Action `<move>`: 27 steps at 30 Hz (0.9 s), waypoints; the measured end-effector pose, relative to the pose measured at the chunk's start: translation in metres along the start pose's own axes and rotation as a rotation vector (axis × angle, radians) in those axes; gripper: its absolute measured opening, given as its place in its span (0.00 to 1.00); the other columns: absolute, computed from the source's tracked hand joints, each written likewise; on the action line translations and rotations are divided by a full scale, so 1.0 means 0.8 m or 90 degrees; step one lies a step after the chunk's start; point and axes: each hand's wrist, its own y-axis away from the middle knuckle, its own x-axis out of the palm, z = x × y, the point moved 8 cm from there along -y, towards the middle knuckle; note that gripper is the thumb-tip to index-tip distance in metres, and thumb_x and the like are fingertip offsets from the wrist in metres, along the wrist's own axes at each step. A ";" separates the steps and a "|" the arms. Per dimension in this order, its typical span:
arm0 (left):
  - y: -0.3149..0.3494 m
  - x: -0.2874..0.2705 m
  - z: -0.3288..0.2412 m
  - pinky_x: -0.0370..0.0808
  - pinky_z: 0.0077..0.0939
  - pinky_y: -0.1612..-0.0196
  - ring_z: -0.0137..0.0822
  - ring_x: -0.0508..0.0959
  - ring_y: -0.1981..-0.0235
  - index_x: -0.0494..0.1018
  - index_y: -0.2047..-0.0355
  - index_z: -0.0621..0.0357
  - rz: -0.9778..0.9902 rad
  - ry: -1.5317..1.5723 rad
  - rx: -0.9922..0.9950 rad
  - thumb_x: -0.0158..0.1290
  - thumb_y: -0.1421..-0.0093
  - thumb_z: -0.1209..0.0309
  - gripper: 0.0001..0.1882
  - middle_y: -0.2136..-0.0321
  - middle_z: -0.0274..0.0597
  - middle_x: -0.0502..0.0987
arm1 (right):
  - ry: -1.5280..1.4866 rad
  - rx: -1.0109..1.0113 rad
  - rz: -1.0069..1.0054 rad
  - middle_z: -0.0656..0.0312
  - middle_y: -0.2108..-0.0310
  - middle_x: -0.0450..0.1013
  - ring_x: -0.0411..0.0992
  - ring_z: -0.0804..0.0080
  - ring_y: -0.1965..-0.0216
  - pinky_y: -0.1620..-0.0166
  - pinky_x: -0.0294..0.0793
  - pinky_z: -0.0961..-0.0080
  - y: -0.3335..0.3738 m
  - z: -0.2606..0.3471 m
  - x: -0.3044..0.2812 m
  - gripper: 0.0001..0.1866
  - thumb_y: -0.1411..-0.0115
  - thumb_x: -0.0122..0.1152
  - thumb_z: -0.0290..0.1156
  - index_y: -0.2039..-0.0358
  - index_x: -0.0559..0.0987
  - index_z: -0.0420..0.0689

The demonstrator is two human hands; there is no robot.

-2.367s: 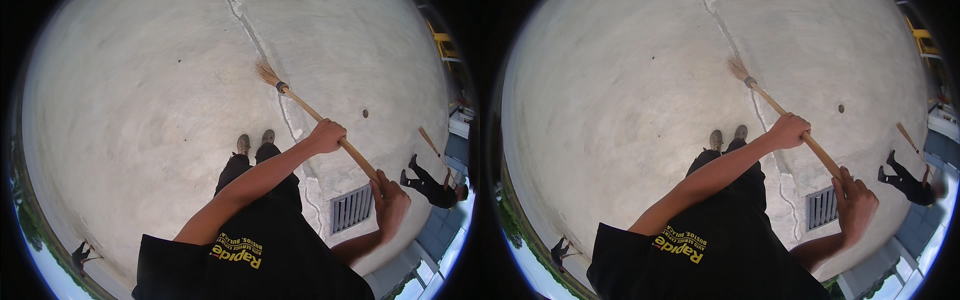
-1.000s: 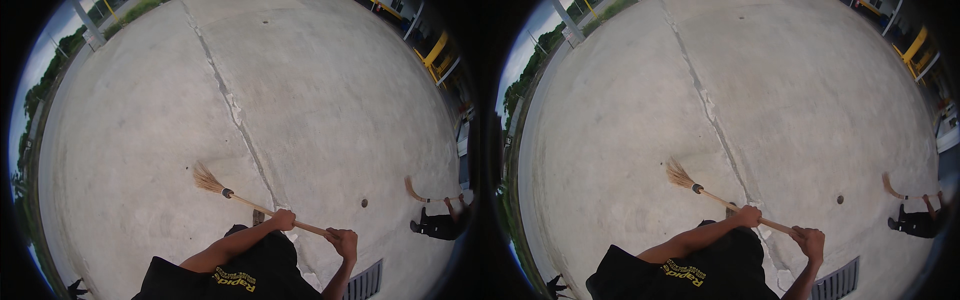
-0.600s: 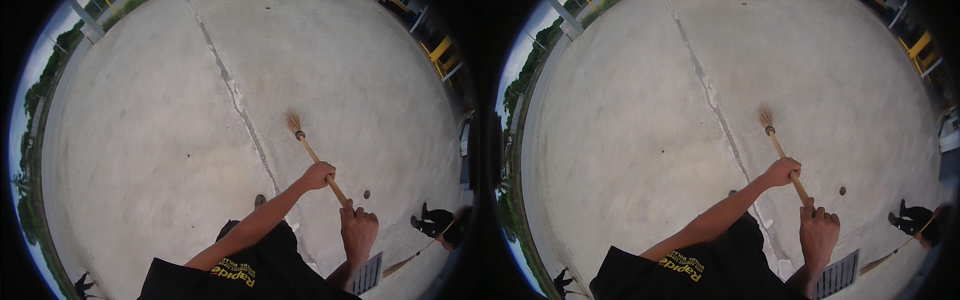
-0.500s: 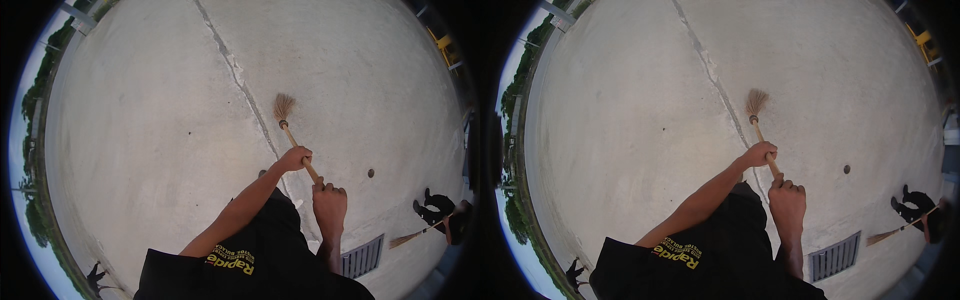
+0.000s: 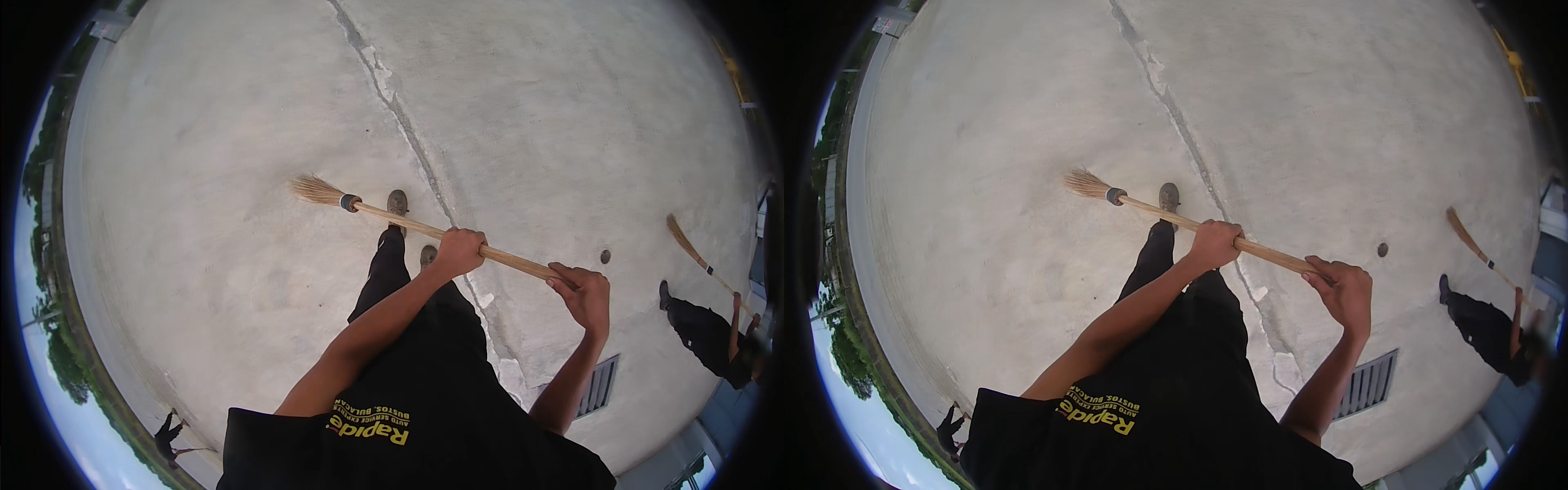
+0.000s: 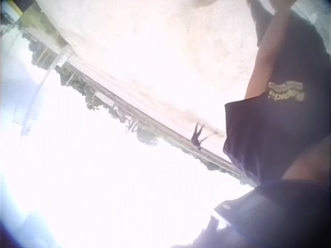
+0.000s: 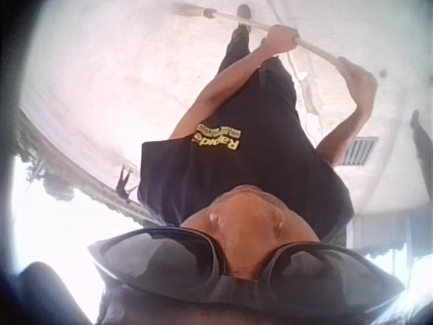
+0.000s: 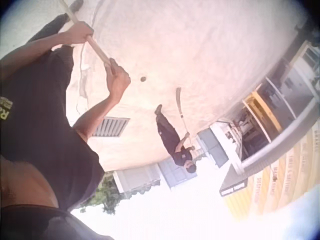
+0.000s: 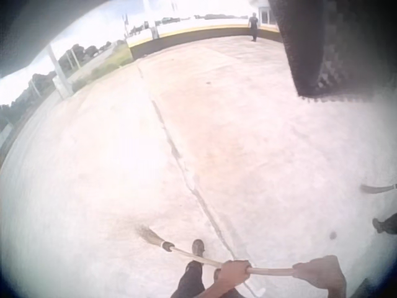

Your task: The person sweeps a concrete outdoor area using a traditional straw broom. They move systematically across the surface, sweeping debris toward a drain and along the edges of the pavement.

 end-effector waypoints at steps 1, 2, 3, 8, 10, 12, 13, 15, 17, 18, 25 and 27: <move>-0.031 -0.022 -0.053 0.77 0.43 0.57 0.45 0.84 0.69 0.83 0.71 0.50 -0.075 0.073 0.096 0.63 0.48 0.72 0.04 0.75 0.39 0.83 | 0.059 -0.014 -0.061 0.55 0.75 0.79 0.75 0.60 0.77 0.67 0.73 0.65 0.010 0.021 -0.061 0.20 0.45 0.79 0.41 0.52 0.90 0.50; -0.061 -0.037 -0.099 0.76 0.42 0.58 0.45 0.83 0.70 0.81 0.72 0.51 -0.097 0.113 0.162 0.63 0.47 0.73 0.02 0.75 0.39 0.83 | 0.146 0.014 -0.096 0.56 0.77 0.77 0.74 0.61 0.78 0.69 0.72 0.64 0.025 0.041 -0.112 0.20 0.45 0.79 0.37 0.51 0.90 0.48; -0.088 -0.051 -0.139 0.75 0.40 0.59 0.45 0.82 0.70 0.80 0.73 0.51 -0.103 0.176 0.221 0.63 0.46 0.73 0.02 0.76 0.38 0.82 | 0.220 0.017 -0.125 0.56 0.78 0.76 0.73 0.61 0.79 0.71 0.71 0.63 0.040 0.070 -0.152 0.20 0.44 0.78 0.35 0.50 0.90 0.47; -0.191 -0.095 -0.185 0.76 0.44 0.54 0.45 0.81 0.62 0.78 0.74 0.53 -0.094 0.275 0.348 0.64 0.47 0.76 0.05 0.71 0.39 0.82 | 0.539 0.092 -0.202 0.59 0.79 0.76 0.74 0.63 0.80 0.74 0.72 0.63 0.018 0.183 -0.143 0.19 0.36 0.73 0.40 0.46 0.87 0.51; -0.226 -0.089 -0.113 0.76 0.45 0.54 0.47 0.81 0.61 0.78 0.74 0.53 -0.038 0.265 0.300 0.63 0.47 0.77 0.05 0.72 0.39 0.81 | 0.644 0.096 -0.152 0.61 0.78 0.77 0.75 0.64 0.80 0.74 0.74 0.65 -0.044 0.198 -0.070 0.17 0.32 0.68 0.44 0.46 0.85 0.53; -0.224 -0.064 -0.011 0.78 0.46 0.52 0.49 0.81 0.57 0.79 0.72 0.52 0.068 0.242 0.200 0.63 0.47 0.78 0.05 0.69 0.42 0.82 | 0.550 0.087 -0.091 0.62 0.79 0.76 0.76 0.64 0.81 0.73 0.75 0.66 -0.107 0.204 -0.005 0.16 0.29 0.64 0.45 0.47 0.84 0.51; -0.206 -0.058 0.051 0.77 0.46 0.51 0.50 0.81 0.57 0.79 0.71 0.52 0.080 0.226 0.154 0.63 0.47 0.78 0.06 0.69 0.43 0.82 | 0.492 0.054 -0.031 0.62 0.80 0.76 0.76 0.64 0.81 0.73 0.75 0.65 -0.139 0.208 0.032 0.16 0.29 0.63 0.45 0.48 0.84 0.51; -0.157 -0.058 0.184 0.77 0.47 0.49 0.51 0.81 0.56 0.78 0.70 0.52 0.110 0.196 0.040 0.61 0.47 0.79 0.07 0.67 0.43 0.82 | 0.404 -0.044 0.052 0.61 0.81 0.76 0.76 0.63 0.82 0.72 0.75 0.64 -0.194 0.231 0.111 0.17 0.29 0.62 0.46 0.49 0.84 0.49; -0.108 -0.080 0.293 0.76 0.49 0.48 0.50 0.82 0.57 0.79 0.71 0.52 0.090 0.154 -0.050 0.61 0.47 0.78 0.05 0.70 0.43 0.82 | 0.331 -0.119 0.101 0.61 0.81 0.76 0.77 0.62 0.80 0.71 0.75 0.63 -0.231 0.255 0.181 0.17 0.29 0.62 0.46 0.49 0.84 0.50; -0.093 -0.096 0.329 0.77 0.49 0.48 0.50 0.82 0.58 0.79 0.72 0.52 0.071 0.123 -0.054 0.61 0.46 0.77 0.05 0.72 0.44 0.82 | 0.277 -0.145 0.128 0.61 0.81 0.76 0.77 0.61 0.79 0.70 0.75 0.62 -0.245 0.262 0.207 0.17 0.30 0.62 0.47 0.49 0.85 0.51; -0.167 -0.201 0.296 0.79 0.47 0.54 0.48 0.86 0.65 0.85 0.67 0.49 0.123 -0.090 -0.004 0.63 0.49 0.65 0.09 0.72 0.44 0.85 | -0.002 0.014 0.037 0.58 0.67 0.85 0.83 0.57 0.66 0.61 0.79 0.63 -0.313 0.199 0.112 0.17 0.38 0.72 0.48 0.54 0.89 0.54; -0.208 -0.223 0.201 0.79 0.46 0.55 0.48 0.86 0.66 0.85 0.68 0.49 0.124 -0.042 0.071 0.62 0.49 0.66 0.08 0.74 0.43 0.85 | 0.021 0.100 -0.003 0.55 0.65 0.85 0.84 0.57 0.66 0.60 0.80 0.64 -0.286 0.190 0.012 0.17 0.41 0.75 0.45 0.56 0.90 0.50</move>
